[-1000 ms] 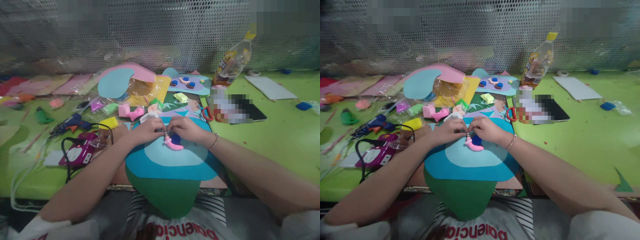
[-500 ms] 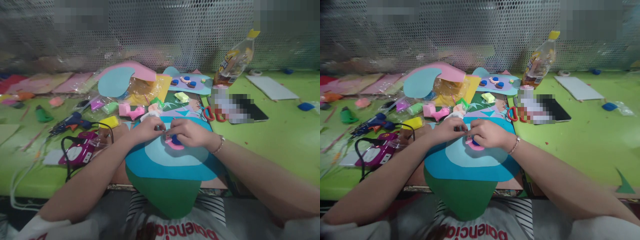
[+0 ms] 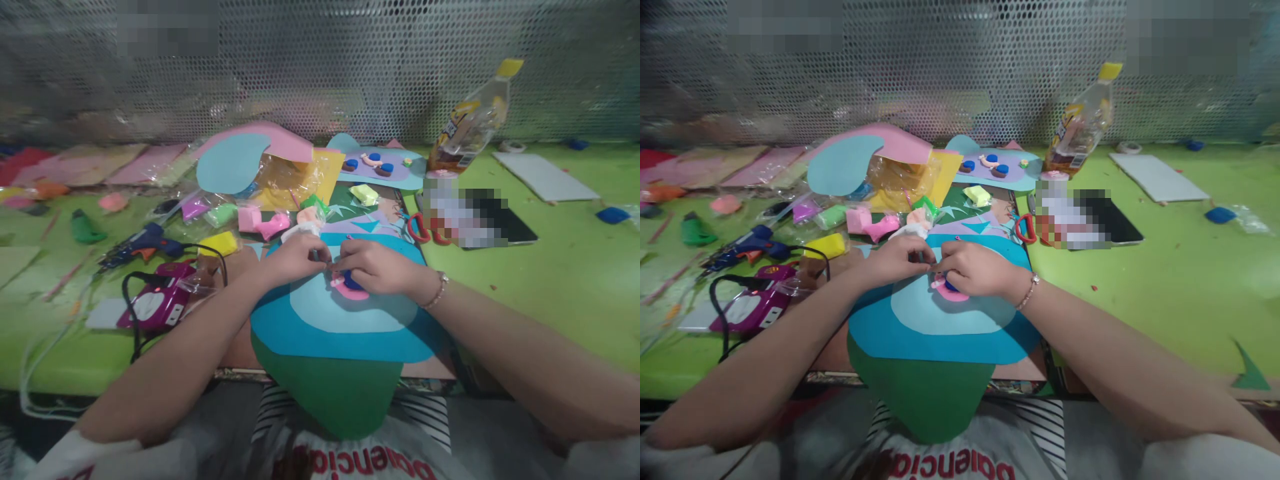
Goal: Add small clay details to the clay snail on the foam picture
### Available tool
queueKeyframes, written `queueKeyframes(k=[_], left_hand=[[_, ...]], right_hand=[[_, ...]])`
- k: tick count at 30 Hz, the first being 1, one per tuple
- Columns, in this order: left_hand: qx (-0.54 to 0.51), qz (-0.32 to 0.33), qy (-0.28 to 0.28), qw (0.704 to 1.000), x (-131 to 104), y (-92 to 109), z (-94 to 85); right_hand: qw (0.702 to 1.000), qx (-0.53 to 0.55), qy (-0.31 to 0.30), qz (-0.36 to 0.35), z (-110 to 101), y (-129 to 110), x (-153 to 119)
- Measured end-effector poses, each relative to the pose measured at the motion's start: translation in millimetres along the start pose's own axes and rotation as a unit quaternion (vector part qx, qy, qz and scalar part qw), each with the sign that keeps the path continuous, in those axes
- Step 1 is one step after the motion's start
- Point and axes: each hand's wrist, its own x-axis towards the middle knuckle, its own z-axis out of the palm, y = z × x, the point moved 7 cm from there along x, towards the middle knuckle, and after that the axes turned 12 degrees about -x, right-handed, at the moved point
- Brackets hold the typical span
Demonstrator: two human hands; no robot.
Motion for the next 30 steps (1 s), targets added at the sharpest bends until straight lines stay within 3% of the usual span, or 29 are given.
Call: queueKeyframes(k=[20,30], left_hand=[[-0.007,-0.017,-0.008,1.000,-0.9,-1.3,-0.2],[0.001,-0.010,-0.015,1.000,-0.2,-3.4,-0.6]], right_hand=[[1.000,0.009,0.010,0.001,-1.7,4.3,-1.0],[0.995,0.091,0.015,0.035,-3.9,8.7,-0.5]])
